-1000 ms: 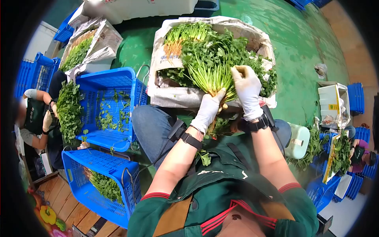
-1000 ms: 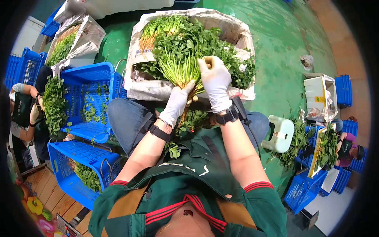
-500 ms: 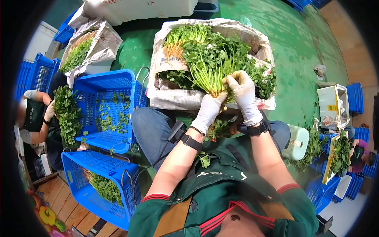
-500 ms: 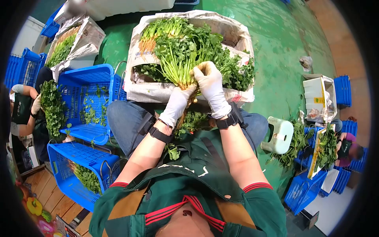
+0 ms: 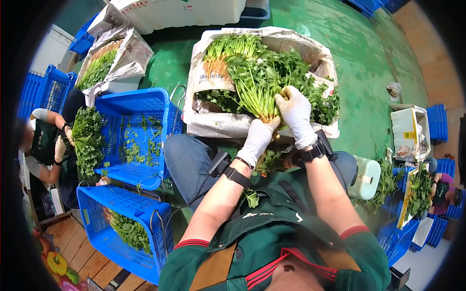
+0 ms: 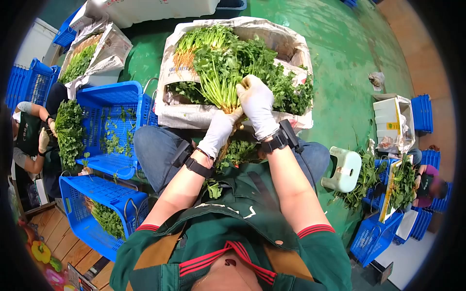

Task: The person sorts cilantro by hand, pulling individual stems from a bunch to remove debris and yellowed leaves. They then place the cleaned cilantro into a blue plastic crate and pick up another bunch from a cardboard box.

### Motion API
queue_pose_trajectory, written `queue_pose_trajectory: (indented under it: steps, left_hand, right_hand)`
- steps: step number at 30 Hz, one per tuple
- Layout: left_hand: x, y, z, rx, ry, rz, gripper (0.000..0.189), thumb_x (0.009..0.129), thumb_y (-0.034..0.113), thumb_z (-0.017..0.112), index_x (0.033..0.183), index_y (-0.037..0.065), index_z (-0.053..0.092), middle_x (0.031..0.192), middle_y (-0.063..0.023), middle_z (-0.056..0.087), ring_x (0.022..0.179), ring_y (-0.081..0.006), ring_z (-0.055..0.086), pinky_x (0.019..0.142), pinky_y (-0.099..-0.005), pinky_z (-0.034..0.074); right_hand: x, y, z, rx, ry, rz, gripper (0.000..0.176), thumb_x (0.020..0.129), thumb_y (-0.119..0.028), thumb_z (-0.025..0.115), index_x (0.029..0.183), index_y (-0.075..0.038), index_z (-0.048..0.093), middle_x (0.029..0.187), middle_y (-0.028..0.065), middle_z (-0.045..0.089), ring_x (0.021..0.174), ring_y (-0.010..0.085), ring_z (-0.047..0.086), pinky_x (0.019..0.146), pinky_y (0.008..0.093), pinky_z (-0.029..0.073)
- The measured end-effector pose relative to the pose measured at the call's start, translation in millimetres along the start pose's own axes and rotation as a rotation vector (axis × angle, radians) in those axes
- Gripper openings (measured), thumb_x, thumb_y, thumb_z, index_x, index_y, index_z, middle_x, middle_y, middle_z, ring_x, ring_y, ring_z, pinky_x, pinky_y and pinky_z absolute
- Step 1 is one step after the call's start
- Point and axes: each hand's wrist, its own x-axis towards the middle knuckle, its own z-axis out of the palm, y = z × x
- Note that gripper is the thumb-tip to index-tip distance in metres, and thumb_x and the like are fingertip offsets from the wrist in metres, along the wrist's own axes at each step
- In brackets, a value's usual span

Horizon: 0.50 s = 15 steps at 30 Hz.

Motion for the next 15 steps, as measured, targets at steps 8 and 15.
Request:
queue_pose_trajectory:
  steps: [8, 15]
  left_hand:
    - [-6.2, 7.5, -1.3, -0.01, -0.046, -0.015, 0.015, 0.084, 0.021, 0.066, 0.087, 0.007, 0.061, 0.063, 0.0001, 0.059, 0.044, -0.0069, 0.049, 0.037, -0.0209, 0.031]
    - [-8.1, 11.9, -5.9, 0.094, -0.113, -0.068, 0.016, 0.08, 0.019, 0.07, 0.086, 0.006, 0.064, 0.064, -0.0013, 0.06, 0.048, -0.0079, 0.052, 0.038, -0.0205, 0.031]
  right_hand:
    - [-27.6, 16.1, 7.9, 0.584, -0.004, -0.163, 0.025, 0.086, -0.022, 0.058, 0.094, 0.001, 0.053, 0.078, 0.0199, 0.059, 0.07, 0.0322, 0.058, 0.064, 0.0356, 0.046]
    - [-22.0, 37.4, 18.1, 0.779, -0.146, 0.113, 0.025, 0.089, -0.023, 0.055, 0.089, 0.002, 0.052, 0.073, 0.0166, 0.06, 0.065, 0.0279, 0.058, 0.06, 0.0361, 0.045]
